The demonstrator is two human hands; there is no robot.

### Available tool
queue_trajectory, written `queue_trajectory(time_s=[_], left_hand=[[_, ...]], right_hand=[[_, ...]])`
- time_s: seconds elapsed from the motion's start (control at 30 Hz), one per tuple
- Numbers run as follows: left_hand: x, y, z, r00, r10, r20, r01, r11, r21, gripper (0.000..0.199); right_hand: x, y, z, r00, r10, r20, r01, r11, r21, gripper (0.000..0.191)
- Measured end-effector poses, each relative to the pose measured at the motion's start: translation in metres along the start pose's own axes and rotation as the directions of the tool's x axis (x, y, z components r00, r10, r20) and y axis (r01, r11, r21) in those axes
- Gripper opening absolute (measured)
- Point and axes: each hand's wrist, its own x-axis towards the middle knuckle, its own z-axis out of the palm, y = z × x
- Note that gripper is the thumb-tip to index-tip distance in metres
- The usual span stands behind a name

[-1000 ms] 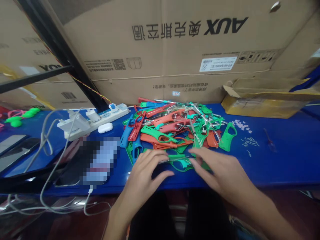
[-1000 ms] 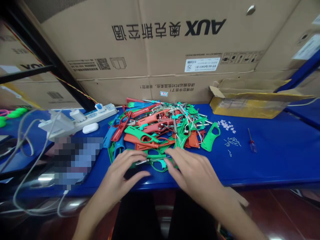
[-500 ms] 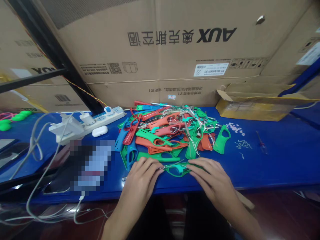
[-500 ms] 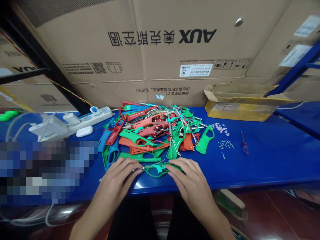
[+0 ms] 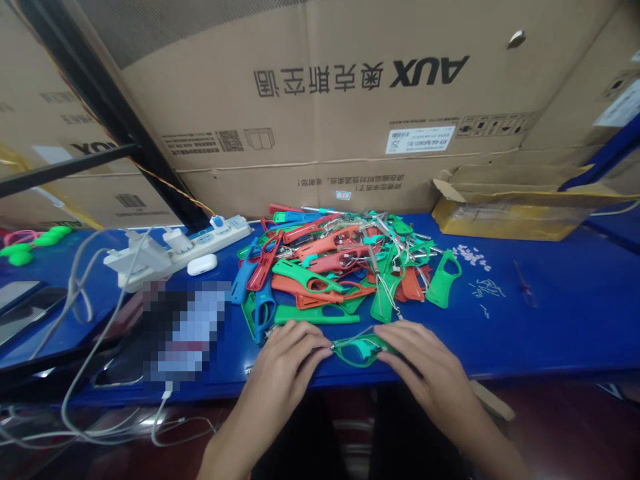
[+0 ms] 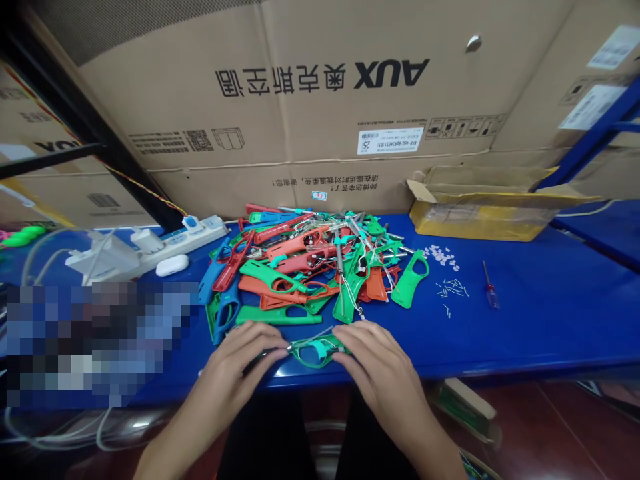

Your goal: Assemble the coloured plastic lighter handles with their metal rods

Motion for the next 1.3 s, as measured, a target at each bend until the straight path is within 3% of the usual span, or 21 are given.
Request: queue_trajectory(time_s=[0.2,0.4,0.53,0.67,1.0,1.3], left_hand=[[0.007,0.001,-0.004,0.999,0.037,0.027,-0.039,0.998,0.049,0.012],[0.005,0.004,-0.001,0.993,0.114,-0.016,-0.109,0.977,0.182,0.013],[0.001,-0.002,0.004,0.987,0.15,-0.064,-0.138,0.977,0.163,0.013],[0.0,-0.004,0.007,0.981,0.154,-0.116,-0.134,0.978,0.162,0.014],[-0.001,0.003,0.011,0.978,0.114,-0.177,-0.069,0.968,0.24,0.009],[-0.008,0.001,0.015,0.968,0.151,-0.2,-0.075,0.936,0.343,0.038]], right_hand=[[-0.001,0.002,0.002,0.996,0.086,-0.021,-0.086,0.996,0.025,0.03],[-0.001,0.0,0.003,0.994,0.106,-0.021,-0.105,0.994,0.03,0.03],[-0.002,0.001,0.007,0.996,0.068,-0.049,-0.067,0.997,0.03,0.028],[-0.005,0.002,0.012,0.995,0.06,-0.086,-0.061,0.998,-0.016,0.02],[-0.005,0.001,0.014,0.989,0.044,-0.138,-0.048,0.999,-0.025,0.03],[-0.003,0.001,0.012,0.972,0.063,-0.226,-0.053,0.997,0.047,0.032]])
